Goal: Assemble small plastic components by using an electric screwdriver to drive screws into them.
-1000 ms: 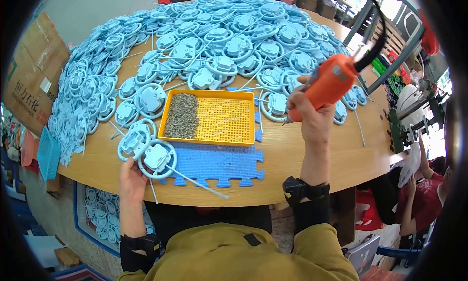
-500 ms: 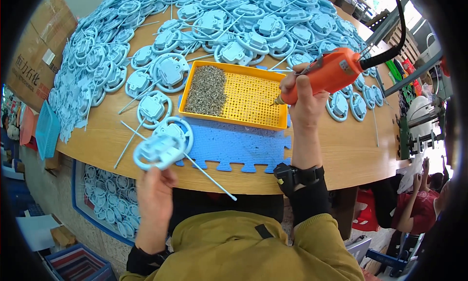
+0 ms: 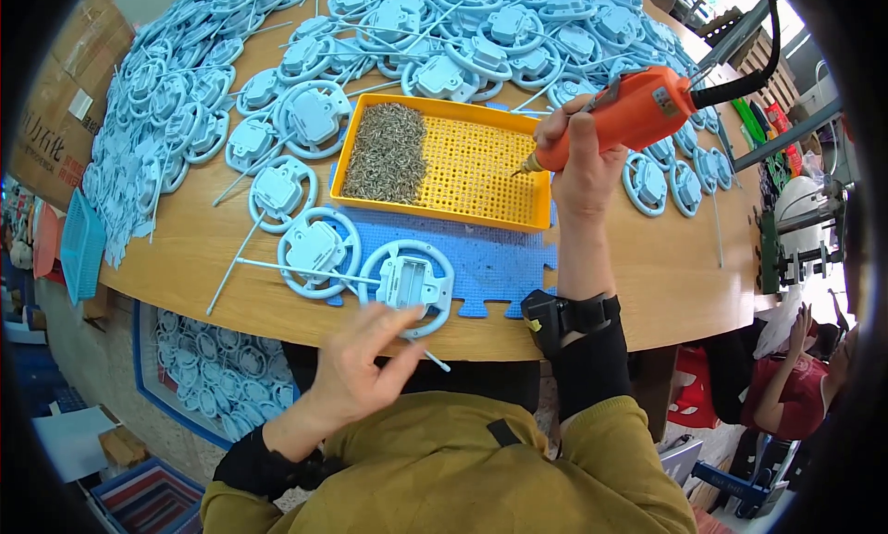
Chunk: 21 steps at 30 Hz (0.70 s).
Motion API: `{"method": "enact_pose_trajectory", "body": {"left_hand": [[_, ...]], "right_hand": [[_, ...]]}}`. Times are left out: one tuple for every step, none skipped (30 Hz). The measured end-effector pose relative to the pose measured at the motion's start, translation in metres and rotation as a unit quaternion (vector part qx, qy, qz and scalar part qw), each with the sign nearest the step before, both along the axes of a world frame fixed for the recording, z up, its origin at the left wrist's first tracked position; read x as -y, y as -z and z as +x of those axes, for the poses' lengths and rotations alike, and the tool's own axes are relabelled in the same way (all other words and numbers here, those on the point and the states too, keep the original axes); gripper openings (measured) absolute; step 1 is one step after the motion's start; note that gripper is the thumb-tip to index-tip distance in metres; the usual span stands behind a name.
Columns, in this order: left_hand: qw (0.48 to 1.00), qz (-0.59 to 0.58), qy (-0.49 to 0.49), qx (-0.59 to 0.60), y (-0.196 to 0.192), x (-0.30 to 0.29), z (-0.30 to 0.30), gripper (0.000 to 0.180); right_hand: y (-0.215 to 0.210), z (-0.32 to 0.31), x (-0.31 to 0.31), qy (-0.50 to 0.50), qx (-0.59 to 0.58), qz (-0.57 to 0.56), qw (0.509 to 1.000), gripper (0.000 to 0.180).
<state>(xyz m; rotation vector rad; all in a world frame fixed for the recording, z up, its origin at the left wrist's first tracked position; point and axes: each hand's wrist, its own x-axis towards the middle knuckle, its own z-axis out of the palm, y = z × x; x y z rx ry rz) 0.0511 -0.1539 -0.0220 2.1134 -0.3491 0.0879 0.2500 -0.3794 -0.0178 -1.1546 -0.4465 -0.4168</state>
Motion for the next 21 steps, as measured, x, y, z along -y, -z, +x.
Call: {"method": "enact_pose_trajectory", "body": {"left_hand": [[0.992, 0.091, -0.020, 0.081, -0.002, -0.003, 0.011, 0.045], [0.969, 0.181, -0.040, 0.162, -0.006, -0.006, 0.021, 0.050], [0.970, 0.181, -0.041, 0.160, -0.009, -0.006, 0.028, 0.050], [0.965, 0.223, -0.034, 0.137, -0.012, -0.005, 0.034, 0.057], [0.957, 0.264, -0.027, 0.115, -0.013, -0.005, 0.039, 0.064], [0.956, 0.269, -0.036, 0.116, -0.015, -0.007, 0.039, 0.064], [0.952, 0.289, -0.020, 0.096, -0.015, -0.009, 0.039, 0.067], [0.948, 0.310, -0.008, 0.076, -0.015, -0.011, 0.038, 0.070], [0.948, 0.309, -0.002, 0.080, -0.015, -0.010, 0.036, 0.070], [0.946, 0.313, -0.001, 0.087, -0.013, -0.011, 0.036, 0.070], [0.946, 0.309, 0.022, 0.096, -0.015, -0.015, 0.038, 0.069], [0.945, 0.303, 0.064, 0.103, -0.015, -0.018, 0.042, 0.067], [0.947, 0.287, 0.059, 0.132, -0.024, -0.024, 0.044, 0.066], [0.948, 0.272, 0.052, 0.158, -0.029, -0.030, 0.046, 0.066], [0.936, 0.309, -0.001, 0.170, -0.038, -0.047, 0.054, 0.064], [0.924, 0.334, -0.043, 0.181, -0.049, -0.071, 0.070, 0.063], [0.911, 0.361, -0.085, 0.181, -0.055, -0.099, 0.090, 0.061], [0.887, 0.421, -0.129, 0.137, -0.067, -0.124, 0.115, 0.058], [0.858, 0.436, -0.166, 0.214, -0.066, -0.163, 0.137, 0.055], [0.801, 0.472, -0.230, 0.288, -0.071, -0.202, 0.151, 0.053], [0.737, 0.496, -0.279, 0.364, -0.080, -0.210, 0.162, 0.051]], "right_hand": [[0.001, 0.001, 0.001, -0.002, 0.011, -0.007, 1.000, 0.031], [0.001, 0.004, 0.001, 0.000, 0.009, -0.007, 1.000, 0.031], [0.002, 0.006, 0.002, -0.003, 0.014, -0.004, 1.000, 0.029], [0.003, 0.007, 0.001, -0.005, 0.020, 0.000, 1.000, 0.027], [0.004, 0.007, 0.000, -0.007, 0.019, 0.000, 1.000, 0.027], [0.003, 0.007, -0.005, -0.006, 0.010, 0.005, 1.000, 0.027], [0.002, 0.007, -0.010, -0.007, 0.001, 0.012, 1.000, 0.026], [0.006, 0.005, -0.009, 0.027, -0.009, 0.000, 1.000, 0.026], [0.009, 0.004, -0.008, 0.051, -0.016, -0.002, 0.999, 0.027], [0.008, 0.000, -0.007, 0.039, -0.018, 0.054, 0.998, 0.033], [0.017, 0.003, 0.007, 0.053, -0.028, 0.036, 0.998, 0.041], [0.002, -0.006, 0.004, 0.058, 0.021, 0.073, 0.995, 0.043], [-0.003, -0.013, 0.023, 0.049, 0.030, 0.047, 0.997, 0.047], [-0.014, -0.021, 0.027, 0.044, 0.042, 0.009, 0.998, 0.054], [-0.018, -0.022, 0.024, 0.083, 0.060, -0.007, 0.995, 0.060], [-0.022, -0.025, 0.028, 0.056, 0.062, -0.012, 0.996, 0.062], [-0.019, -0.024, 0.029, 0.054, 0.066, -0.002, 0.996, 0.062], [-0.015, -0.021, 0.031, 0.056, 0.068, 0.006, 0.996, 0.062], [-0.019, -0.019, 0.027, 0.043, 0.063, 0.012, 0.997, 0.062], [-0.024, -0.017, 0.017, 0.023, 0.059, 0.022, 0.998, 0.062], [-0.027, -0.014, 0.014, 0.035, 0.066, 0.024, 0.997, 0.062]]}}
